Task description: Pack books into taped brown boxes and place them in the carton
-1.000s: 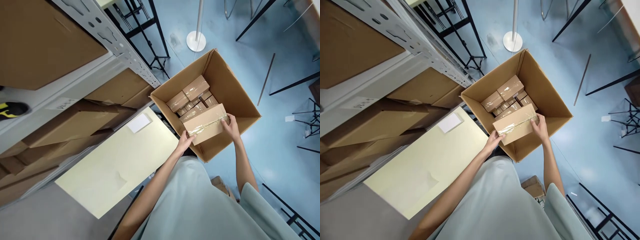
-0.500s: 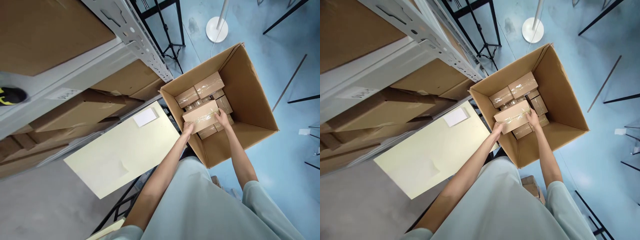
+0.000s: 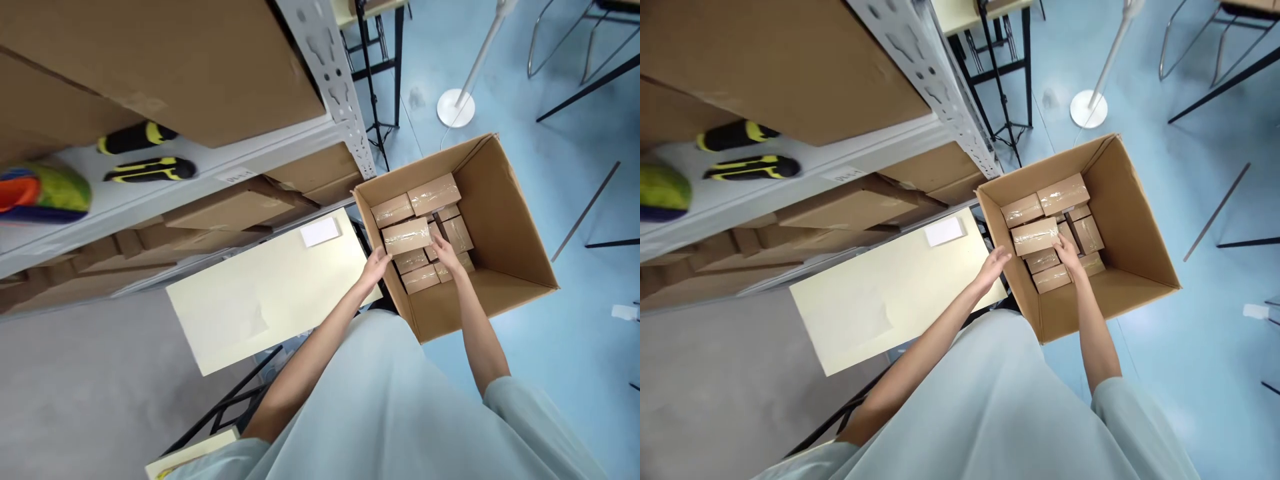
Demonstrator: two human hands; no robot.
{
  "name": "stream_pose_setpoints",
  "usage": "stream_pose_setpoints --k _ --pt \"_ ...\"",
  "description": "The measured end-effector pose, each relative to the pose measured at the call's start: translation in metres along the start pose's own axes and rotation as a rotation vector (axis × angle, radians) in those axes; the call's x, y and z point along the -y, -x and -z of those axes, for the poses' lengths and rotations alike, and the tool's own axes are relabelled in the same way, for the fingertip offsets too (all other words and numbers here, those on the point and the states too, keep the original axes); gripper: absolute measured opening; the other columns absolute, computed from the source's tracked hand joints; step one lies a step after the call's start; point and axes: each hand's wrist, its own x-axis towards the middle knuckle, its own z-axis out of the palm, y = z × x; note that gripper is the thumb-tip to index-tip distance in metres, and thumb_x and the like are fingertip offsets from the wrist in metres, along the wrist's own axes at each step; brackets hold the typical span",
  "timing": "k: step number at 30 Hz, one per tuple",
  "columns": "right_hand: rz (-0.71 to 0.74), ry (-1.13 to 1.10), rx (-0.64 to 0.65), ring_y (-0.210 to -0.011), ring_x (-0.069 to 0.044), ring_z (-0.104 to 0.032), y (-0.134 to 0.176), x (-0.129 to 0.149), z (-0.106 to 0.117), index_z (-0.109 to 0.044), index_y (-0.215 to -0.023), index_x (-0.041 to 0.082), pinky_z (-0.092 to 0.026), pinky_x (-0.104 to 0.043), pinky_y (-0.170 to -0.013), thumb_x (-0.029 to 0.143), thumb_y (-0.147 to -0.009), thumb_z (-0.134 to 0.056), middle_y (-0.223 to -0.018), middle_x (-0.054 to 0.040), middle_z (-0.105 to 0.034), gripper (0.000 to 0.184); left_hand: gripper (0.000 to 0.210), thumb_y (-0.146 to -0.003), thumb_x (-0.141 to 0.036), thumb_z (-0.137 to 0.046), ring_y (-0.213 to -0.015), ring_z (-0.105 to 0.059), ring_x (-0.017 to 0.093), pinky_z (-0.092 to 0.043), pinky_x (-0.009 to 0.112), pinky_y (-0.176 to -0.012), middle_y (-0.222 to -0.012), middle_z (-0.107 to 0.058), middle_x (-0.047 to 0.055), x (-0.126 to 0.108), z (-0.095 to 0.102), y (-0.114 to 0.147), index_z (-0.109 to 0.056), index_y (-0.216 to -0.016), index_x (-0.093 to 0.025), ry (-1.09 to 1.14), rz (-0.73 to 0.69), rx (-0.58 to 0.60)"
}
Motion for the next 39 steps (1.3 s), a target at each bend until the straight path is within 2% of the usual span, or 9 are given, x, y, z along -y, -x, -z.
stream_pose_setpoints --k 4,8,12,16,23,27,31,36,39 --pt "0.079 -0.035 0.012 -0.154 -0.039 -0.054 0.051 0.023 -0.001 -0.068 -0.15 0.022 -0.037 -0.062 -0.131 0.083 -0.078 -0.079 -0.163 -0.0181 -0.059 0.095 0.045 -0.087 -0.041 -0.085 -0.153 -0.054 0.037 -0.035 0.055 -0.131 -0.154 -0.067 0.016 -0.004 0.038 0.049 -0.074 -0.128 -0.024 0.013 -0.014 -0.008" --pt "0.159 -0.113 0.095 -0.147 -0.037 -0.062 0.095 0.056 -0.028 -0.074 -0.139 0.024 -0.041 -0.063 -0.13 0.081 -0.082 -0.078 -0.153 -0.0165 -0.069 0.081 0.047 -0.084 -0.051 -0.085 -0.144 -0.062 0.036 -0.04 0.055 -0.128 -0.146 -0.073 0.015 -0.003 0.074 0.096 -0.077 -0.122 -0.024 0.051 -0.078 -0.057" --pt "0.211 -0.153 0.271 -0.135 -0.037 -0.072 0.126 0.088 -0.077 -0.077 -0.131 0.026 -0.047 -0.064 -0.126 0.075 -0.086 -0.08 -0.139 -0.0153 -0.078 0.067 0.049 -0.082 -0.059 -0.084 -0.138 -0.066 0.036 -0.041 0.056 -0.127 -0.138 -0.077 0.017 0.0 0.103 0.149 -0.079 -0.114 -0.022 0.131 -0.112 -0.173" --pt "0.265 -0.136 0.474 -0.126 -0.038 -0.076 0.145 0.114 -0.137 -0.079 -0.123 0.026 -0.053 -0.065 -0.121 0.077 -0.083 -0.082 -0.129 -0.0156 -0.082 0.065 0.045 -0.079 -0.063 -0.086 -0.141 -0.065 0.037 -0.041 0.057 -0.126 -0.142 -0.075 0.018 0.003 0.136 0.199 -0.079 -0.097 -0.023 0.291 -0.147 -0.31" --pt "0.381 0.02 0.748 -0.119 -0.039 -0.079 0.215 0.159 -0.235 -0.081 -0.117 0.027 -0.058 -0.066 -0.115 0.078 -0.081 -0.083 -0.123 -0.016 -0.083 0.062 0.05 -0.078 -0.07 -0.086 -0.14 -0.066 0.037 -0.039 0.056 -0.127 -0.143 -0.075 0.018 0.025 0.213 0.279 -0.075 -0.087 -0.022 0.457 -0.322 -0.551" --pt "0.429 0.127 0.904 -0.124 -0.039 -0.077 0.281 0.179 -0.285 -0.079 -0.122 0.03 -0.056 -0.066 -0.118 0.071 -0.087 -0.082 -0.129 -0.0134 -0.082 0.055 0.048 -0.081 -0.069 -0.085 -0.135 -0.068 0.036 -0.045 0.054 -0.123 -0.135 -0.078 0.017 0.054 0.254 0.332 -0.074 -0.082 -0.022 0.549 -0.428 -0.653" --pt "0.466 0.272 1.043 -0.129 -0.039 -0.075 0.353 0.181 -0.344 -0.078 -0.126 0.035 -0.054 -0.066 -0.121 0.067 -0.091 -0.08 -0.136 -0.0102 -0.079 0.047 0.048 -0.082 -0.07 -0.083 -0.126 -0.071 0.035 -0.051 0.051 -0.115 -0.128 -0.08 0.015 0.096 0.291 0.399 -0.075 -0.079 -0.022 0.642 -0.523 -0.78" --pt "0.523 0.436 1.261 -0.131 -0.04 -0.073 0.439 0.159 -0.435 -0.079 -0.127 0.035 -0.055 -0.064 -0.121 0.067 -0.092 -0.079 -0.137 -0.0097 -0.079 0.047 0.049 -0.088 -0.071 -0.077 -0.12 -0.071 0.032 -0.053 0.046 -0.108 -0.126 -0.08 0.013 0.173 0.337 0.492 -0.077 -0.084 -0.022 0.715 -0.582 -1.022" --pt "0.554 0.514 1.434 -0.13 -0.039 -0.074 0.492 0.139 -0.488 -0.079 -0.127 0.033 -0.056 -0.063 -0.119 0.067 -0.092 -0.079 -0.136 -0.0104 -0.079 0.048 0.052 -0.087 -0.073 -0.077 -0.12 -0.07 0.032 -0.051 0.044 -0.109 -0.124 -0.081 0.013 0.221 0.352 0.548 -0.076 -0.082 -0.021 0.764 -0.592 -1.232"
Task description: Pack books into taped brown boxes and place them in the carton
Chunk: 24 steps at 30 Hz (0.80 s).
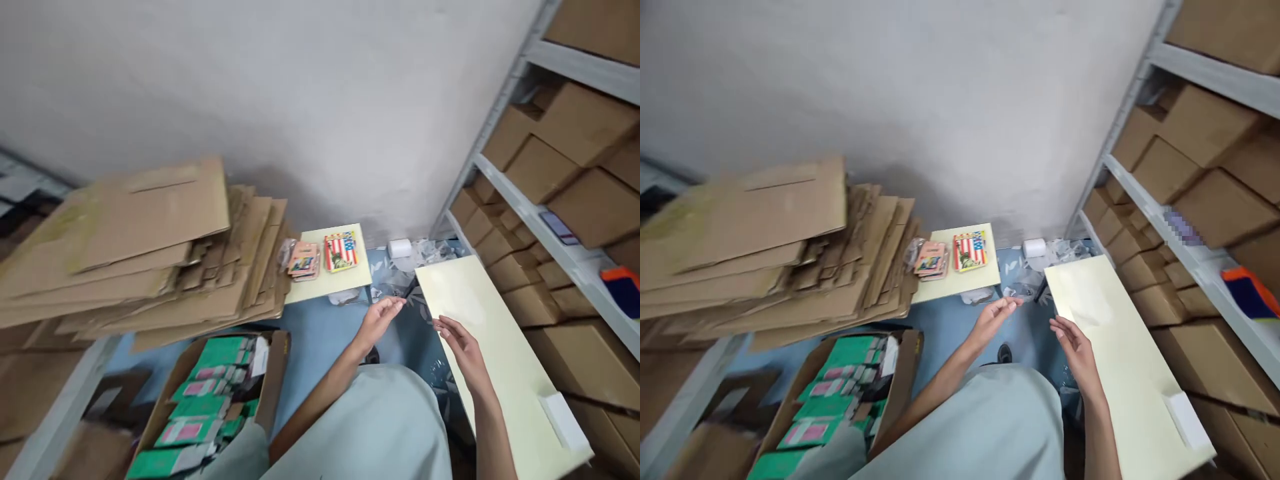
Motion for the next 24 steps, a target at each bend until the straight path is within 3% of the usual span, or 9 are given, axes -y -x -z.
stream_pose_setpoints --k 5,8,12,18,24 --pt "0.028 0.078 0.28 -0.126 -0.036 -0.076 -0.069 0.03 -0.092 -0.078 -0.128 0.03 -0.057 -0.058 -0.116 0.068 -0.092 -0.078 -0.132 -0.012 -0.081 0.052 0.053 -0.085 -0.074 -0.078 -0.122 -0.068 0.031 -0.048 0.041 -0.112 -0.121 -0.081 0.011 -0.012 0.094 0.022 -0.073 -0.081 -0.022 0.071 -0.015 -0.341" --pt "0.033 0.122 0.446 -0.125 -0.035 -0.076 -0.103 0.043 -0.143 -0.079 -0.126 0.028 -0.057 -0.055 -0.116 0.069 -0.091 -0.078 -0.13 -0.0125 -0.082 0.054 0.053 -0.082 -0.073 -0.081 -0.125 -0.068 0.031 -0.047 0.042 -0.116 -0.121 -0.08 0.01 -0.009 0.13 0.037 -0.067 -0.075 -0.022 0.144 -0.005 -0.497" --pt "0.03 0.145 0.586 -0.122 -0.035 -0.077 -0.143 0.047 -0.202 -0.08 -0.122 0.028 -0.058 -0.053 -0.115 0.075 -0.088 -0.078 -0.127 -0.0125 -0.083 0.058 0.054 -0.08 -0.071 -0.083 -0.126 -0.069 0.031 -0.047 0.045 -0.118 -0.12 -0.08 0.009 -0.004 0.164 0.04 -0.061 -0.072 -0.023 0.228 0.007 -0.641" --pt "0.002 0.124 0.705 -0.121 -0.037 -0.077 -0.201 0.039 -0.267 -0.081 -0.12 0.026 -0.057 -0.056 -0.113 0.081 -0.082 -0.08 -0.126 -0.0172 -0.083 0.067 0.049 -0.08 -0.065 -0.086 -0.122 -0.073 0.032 -0.049 0.047 -0.116 -0.121 -0.081 0.013 -0.008 0.205 0.006 -0.062 -0.074 -0.023 0.261 -0.032 -0.74" --pt "-0.06 0.157 0.779 -0.114 -0.038 -0.079 -0.269 0.031 -0.309 -0.08 -0.117 0.024 -0.057 -0.057 -0.112 0.088 -0.076 -0.079 -0.119 -0.0171 -0.084 0.076 0.039 -0.081 -0.058 -0.085 -0.118 -0.076 0.033 -0.051 0.049 -0.114 -0.119 -0.082 0.013 -0.01 0.244 -0.053 -0.071 -0.085 -0.022 0.246 -0.025 -0.79"
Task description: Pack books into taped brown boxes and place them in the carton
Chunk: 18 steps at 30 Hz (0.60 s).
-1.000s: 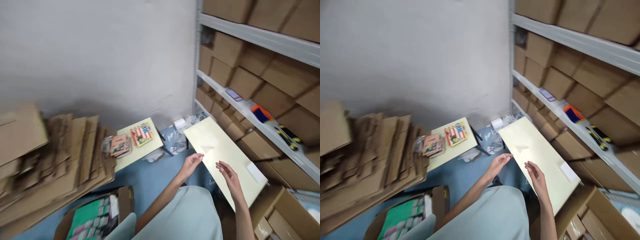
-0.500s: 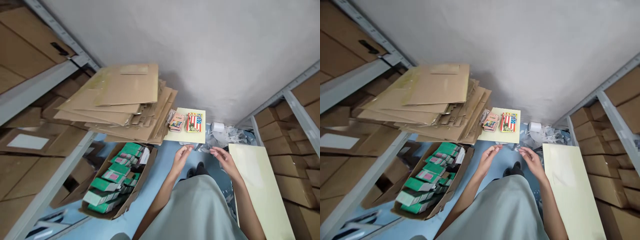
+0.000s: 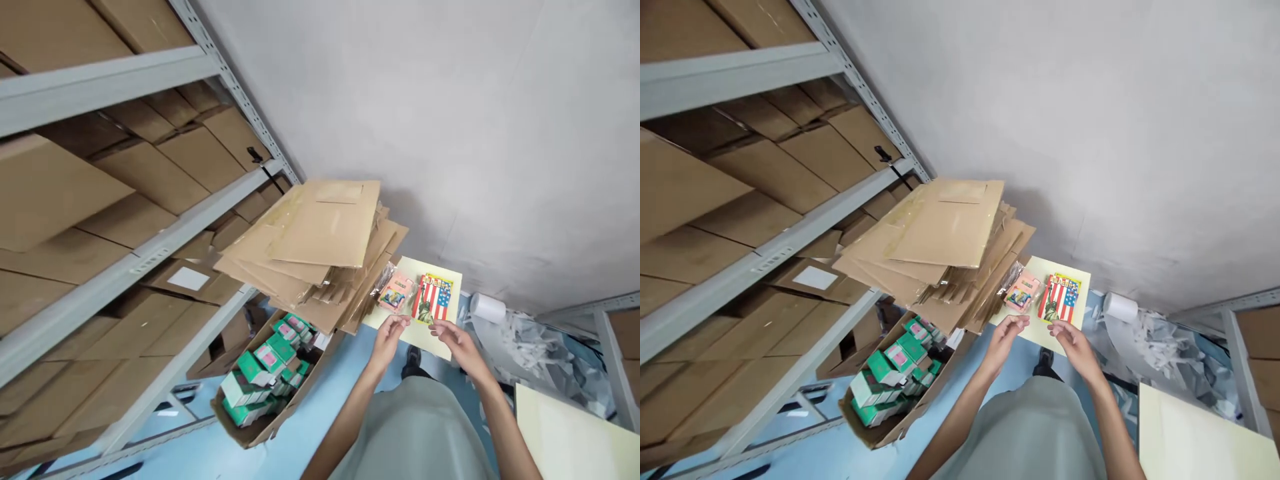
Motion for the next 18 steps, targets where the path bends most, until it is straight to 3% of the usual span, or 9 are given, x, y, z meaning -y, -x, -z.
stream_pose_setpoints --k 6,11,15,18 --pt "-0.043 -0.02 0.017 -0.116 -0.035 -0.079 -0.053 -0.013 0.031 -0.08 -0.114 0.026 -0.056 -0.055 -0.115 0.082 -0.077 -0.08 -0.119 -0.0136 -0.084 0.067 0.029 -0.08 -0.049 -0.082 -0.119 -0.075 0.032 -0.05 0.05 -0.115 -0.115 -0.082 0.011 0.024 -0.004 -0.053 -0.071 -0.087 -0.023 -0.107 0.05 -0.007" --pt "-0.147 -0.08 0.008 -0.113 -0.035 -0.079 -0.077 -0.047 0.049 -0.08 -0.11 0.025 -0.057 -0.055 -0.114 0.071 -0.076 -0.084 -0.115 -0.0129 -0.085 0.058 0.024 -0.087 -0.046 -0.073 -0.12 -0.075 0.03 -0.053 0.047 -0.112 -0.118 -0.082 0.01 0.056 0.011 -0.082 -0.073 -0.095 -0.023 -0.288 0.076 -0.038" --pt "-0.224 -0.092 0.013 -0.109 -0.033 -0.08 -0.094 -0.075 0.046 -0.081 -0.109 0.023 -0.058 -0.054 -0.112 0.062 -0.077 -0.084 -0.116 -0.0127 -0.085 0.051 0.018 -0.094 -0.036 -0.065 -0.118 -0.074 0.028 -0.055 0.047 -0.112 -0.12 -0.08 0.01 0.073 0.033 -0.113 -0.072 -0.105 -0.024 -0.563 0.074 -0.053" --pt "-0.277 -0.083 0.05 -0.102 -0.031 -0.08 -0.114 -0.09 0.031 -0.08 -0.108 0.022 -0.06 -0.051 -0.106 0.056 -0.08 -0.081 -0.11 -0.0122 -0.085 0.045 0.021 -0.095 -0.029 -0.064 -0.132 -0.068 0.03 -0.052 0.05 -0.119 -0.133 -0.076 0.012 0.082 0.049 -0.143 -0.071 -0.114 -0.024 -0.818 0.022 -0.049"
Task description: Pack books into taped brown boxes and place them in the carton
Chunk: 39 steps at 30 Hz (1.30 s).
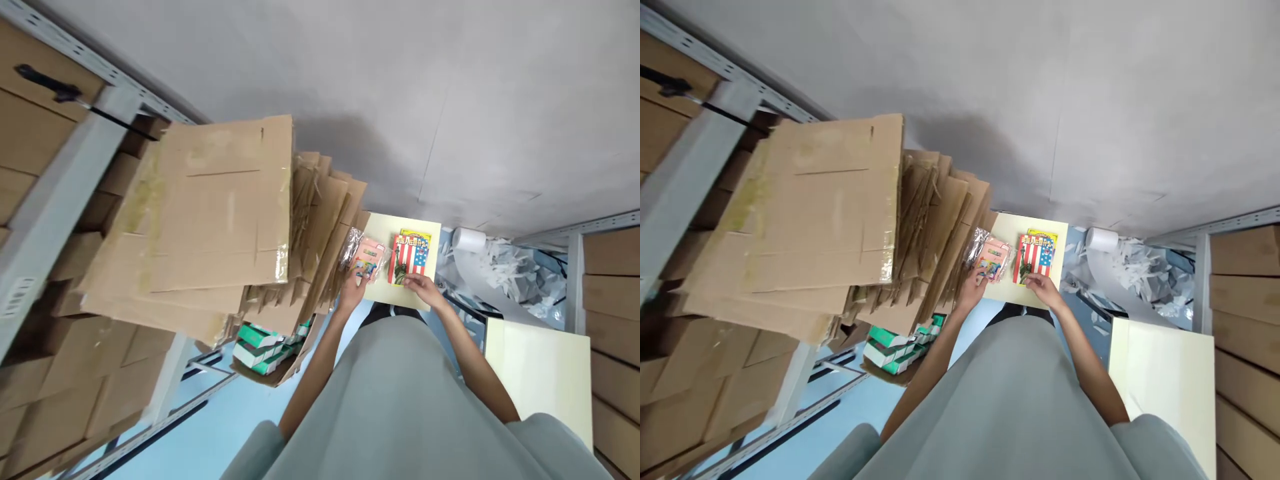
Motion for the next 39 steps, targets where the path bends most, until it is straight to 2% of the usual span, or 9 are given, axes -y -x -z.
stream_pose_setpoints --k 3,7,10,14,19,27,31,35,39 --pt "-0.038 0.073 -0.035 -0.099 -0.029 -0.08 -0.033 0.002 -0.02 -0.078 -0.109 0.02 -0.063 -0.046 -0.098 0.048 -0.086 -0.076 -0.105 -0.0107 -0.084 0.036 0.034 -0.095 -0.027 -0.067 -0.149 -0.056 0.031 -0.046 0.048 -0.127 -0.152 -0.064 0.014 0.01 -0.002 -0.031 -0.069 -0.128 -0.023 -0.19 -0.118 0.025" --pt "-0.017 0.332 -0.249 -0.106 -0.029 -0.078 -0.083 0.016 -0.046 -0.076 -0.107 0.022 -0.061 -0.042 -0.097 0.039 -0.093 -0.07 -0.111 -0.0104 -0.082 0.023 0.068 -0.087 -0.031 -0.079 -0.157 -0.046 0.037 -0.041 0.05 -0.13 -0.167 -0.049 0.019 0.011 -0.017 -0.06 -0.056 -0.151 -0.02 -0.326 -0.168 0.053" --pt "-0.053 0.426 -0.357 -0.104 -0.032 -0.076 -0.112 0.026 -0.058 -0.074 -0.109 0.019 -0.059 -0.041 -0.093 0.039 -0.094 -0.071 -0.115 -0.0156 -0.081 0.026 0.089 -0.08 -0.035 -0.088 -0.161 -0.037 0.044 -0.035 0.057 -0.132 -0.173 -0.038 0.024 0.006 -0.031 -0.072 -0.049 -0.158 -0.016 -0.336 -0.171 0.017" --pt "-0.078 0.437 -0.37 -0.093 -0.031 -0.074 -0.131 0.033 -0.065 -0.073 -0.101 0.02 -0.056 -0.039 -0.085 0.05 -0.091 -0.076 -0.1 -0.0139 -0.081 0.032 0.094 -0.078 -0.028 -0.09 -0.157 -0.041 0.049 -0.034 0.06 -0.13 -0.171 -0.039 0.026 -0.001 -0.041 -0.075 -0.047 -0.16 -0.013 -0.312 -0.152 0.026" --pt "-0.011 0.403 -0.349 -0.085 -0.025 -0.07 -0.117 0.031 -0.063 -0.071 -0.087 0.023 -0.054 -0.035 -0.082 0.057 -0.091 -0.071 -0.09 -0.0074 -0.079 0.035 0.091 -0.081 -0.022 -0.084 -0.156 -0.041 0.048 -0.032 0.06 -0.132 -0.172 -0.037 0.027 -0.004 -0.037 -0.068 -0.044 -0.162 -0.01 -0.309 -0.114 0.036" --pt "0.004 0.12 -0.602 -0.085 -0.025 -0.067 -0.082 0.004 -0.059 -0.058 -0.088 0.026 -0.054 -0.035 -0.075 0.078 -0.083 -0.063 -0.085 -0.0055 -0.072 0.053 0.092 -0.076 -0.022 -0.086 -0.159 -0.042 0.042 -0.035 0.054 -0.132 -0.17 -0.044 0.02 -0.003 -0.026 -0.051 -0.05 -0.16 -0.02 -0.26 -0.187 0.06" --pt "-0.02 0.016 -0.558 -0.081 -0.023 -0.064 -0.088 0.005 -0.066 -0.059 -0.095 0.024 -0.052 -0.033 -0.072 0.084 -0.07 -0.074 -0.081 -0.0033 -0.071 0.067 0.093 -0.073 -0.02 -0.087 -0.159 -0.041 0.042 -0.036 0.055 -0.132 -0.168 -0.045 0.02 -0.004 -0.026 -0.049 -0.051 -0.159 -0.02 -0.269 -0.204 0.082" --pt "-0.007 -0.02 -0.486 -0.083 -0.023 -0.064 -0.09 0.012 -0.076 -0.061 -0.096 0.023 -0.052 -0.033 -0.073 0.079 -0.074 -0.075 -0.078 -0.0027 -0.071 0.061 0.09 -0.073 -0.018 -0.086 -0.156 -0.045 0.04 -0.037 0.052 -0.132 -0.165 -0.047 0.017 -0.005 -0.018 -0.048 -0.053 -0.157 -0.023 -0.239 -0.206 0.061" --pt "0.055 -0.129 -0.525 -0.09 -0.025 -0.07 -0.076 0.016 -0.07 -0.061 -0.102 0.023 -0.056 -0.036 -0.08 0.073 -0.075 -0.075 -0.092 -0.0067 -0.076 0.059 0.079 -0.076 -0.019 -0.084 -0.15 -0.051 0.036 -0.042 0.047 -0.129 -0.157 -0.051 0.015 -0.002 -0.008 -0.049 -0.057 -0.15 -0.024 -0.202 -0.184 0.009"
